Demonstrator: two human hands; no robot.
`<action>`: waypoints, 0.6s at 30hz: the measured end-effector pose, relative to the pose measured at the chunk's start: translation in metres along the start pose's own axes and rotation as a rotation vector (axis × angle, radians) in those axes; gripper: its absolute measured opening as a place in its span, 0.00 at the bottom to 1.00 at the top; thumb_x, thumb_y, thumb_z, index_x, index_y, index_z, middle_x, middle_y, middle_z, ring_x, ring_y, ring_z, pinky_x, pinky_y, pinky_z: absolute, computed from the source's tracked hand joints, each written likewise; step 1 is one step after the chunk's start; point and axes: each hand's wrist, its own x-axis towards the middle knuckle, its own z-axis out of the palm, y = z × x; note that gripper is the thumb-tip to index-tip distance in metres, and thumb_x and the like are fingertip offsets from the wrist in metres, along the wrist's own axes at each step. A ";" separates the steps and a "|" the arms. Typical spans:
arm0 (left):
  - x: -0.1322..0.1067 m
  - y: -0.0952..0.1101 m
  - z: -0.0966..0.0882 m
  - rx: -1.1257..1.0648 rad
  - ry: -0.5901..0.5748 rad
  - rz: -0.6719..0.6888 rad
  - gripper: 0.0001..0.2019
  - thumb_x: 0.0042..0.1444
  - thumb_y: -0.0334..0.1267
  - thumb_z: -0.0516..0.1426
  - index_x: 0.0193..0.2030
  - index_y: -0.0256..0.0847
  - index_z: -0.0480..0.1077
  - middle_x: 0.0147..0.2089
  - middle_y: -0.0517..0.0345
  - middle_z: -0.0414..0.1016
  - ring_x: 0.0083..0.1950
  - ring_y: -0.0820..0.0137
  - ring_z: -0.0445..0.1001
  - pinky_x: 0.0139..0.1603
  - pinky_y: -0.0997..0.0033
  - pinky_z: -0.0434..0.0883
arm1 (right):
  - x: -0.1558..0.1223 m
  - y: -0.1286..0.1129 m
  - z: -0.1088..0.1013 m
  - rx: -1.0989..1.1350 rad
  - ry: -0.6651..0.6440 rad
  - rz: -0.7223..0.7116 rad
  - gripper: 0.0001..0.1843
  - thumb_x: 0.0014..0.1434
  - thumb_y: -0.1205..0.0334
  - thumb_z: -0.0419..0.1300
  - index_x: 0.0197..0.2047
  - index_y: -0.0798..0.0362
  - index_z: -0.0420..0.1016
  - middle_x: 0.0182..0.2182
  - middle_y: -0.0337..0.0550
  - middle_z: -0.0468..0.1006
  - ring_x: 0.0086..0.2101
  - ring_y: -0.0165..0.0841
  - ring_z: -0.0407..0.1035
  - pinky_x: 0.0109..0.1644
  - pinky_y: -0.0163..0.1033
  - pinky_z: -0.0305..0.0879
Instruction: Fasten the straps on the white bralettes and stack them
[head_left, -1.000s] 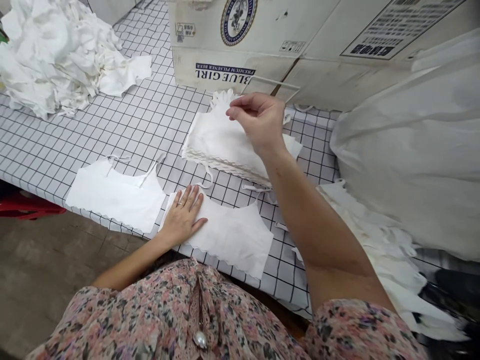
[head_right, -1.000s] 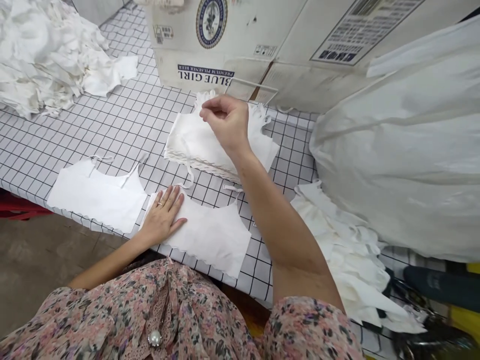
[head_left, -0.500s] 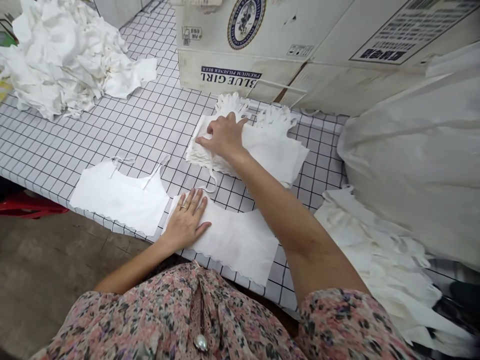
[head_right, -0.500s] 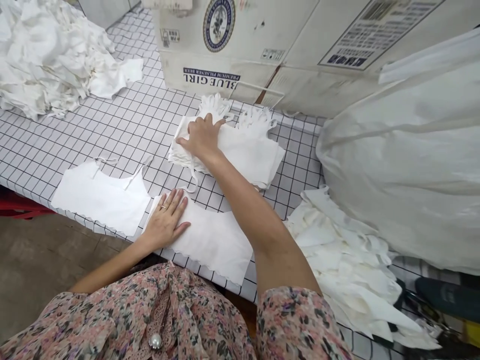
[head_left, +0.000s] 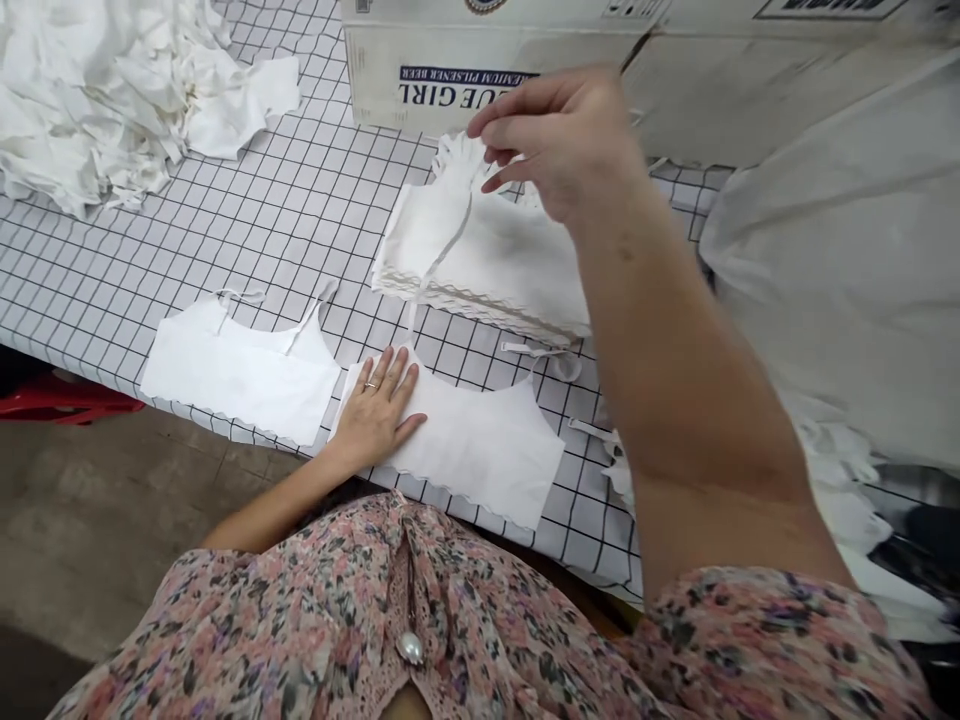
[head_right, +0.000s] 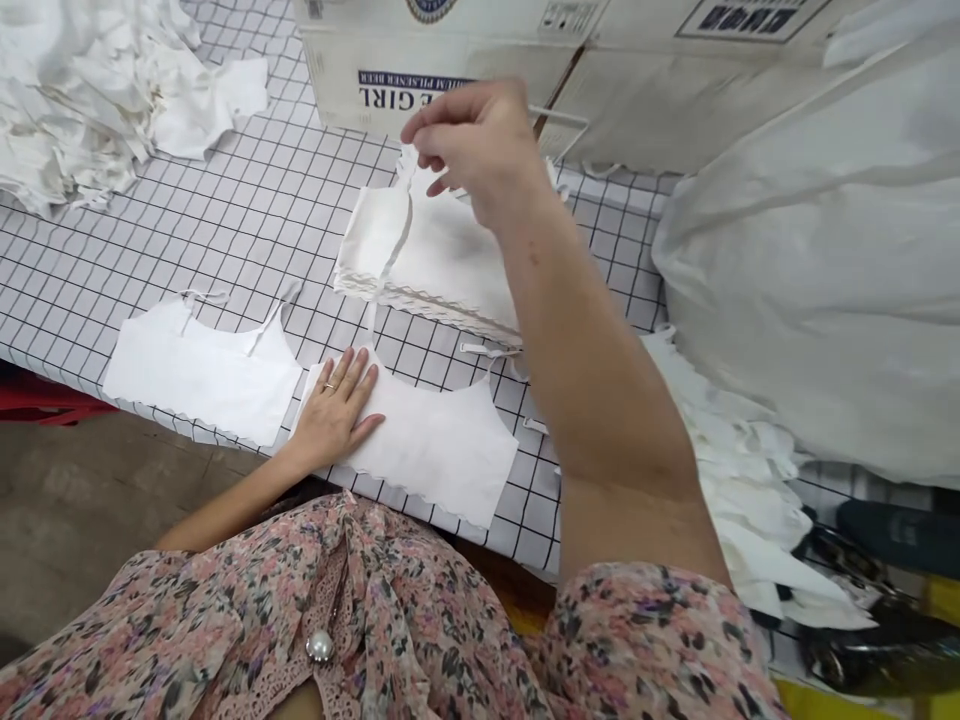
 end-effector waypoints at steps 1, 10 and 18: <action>0.000 -0.001 0.000 -0.001 -0.001 0.001 0.41 0.77 0.54 0.51 0.87 0.41 0.36 0.88 0.43 0.37 0.89 0.53 0.34 0.89 0.39 0.45 | -0.005 -0.004 -0.009 0.020 -0.040 -0.004 0.16 0.56 0.46 0.78 0.35 0.45 0.81 0.32 0.43 0.79 0.36 0.38 0.72 0.45 0.59 0.81; 0.002 -0.007 0.004 0.020 0.038 0.002 0.39 0.76 0.53 0.52 0.85 0.40 0.43 0.87 0.41 0.40 0.89 0.52 0.38 0.88 0.36 0.48 | -0.016 -0.006 -0.061 -0.599 0.128 -0.370 0.07 0.66 0.57 0.69 0.36 0.49 0.84 0.42 0.49 0.80 0.49 0.42 0.74 0.63 0.57 0.71; 0.019 -0.011 -0.026 -0.488 0.162 -0.127 0.26 0.75 0.49 0.54 0.72 0.36 0.72 0.77 0.40 0.69 0.84 0.51 0.61 0.85 0.33 0.56 | -0.035 0.001 -0.039 -0.424 0.113 -0.391 0.06 0.58 0.60 0.68 0.33 0.44 0.75 0.31 0.41 0.80 0.32 0.39 0.70 0.45 0.53 0.73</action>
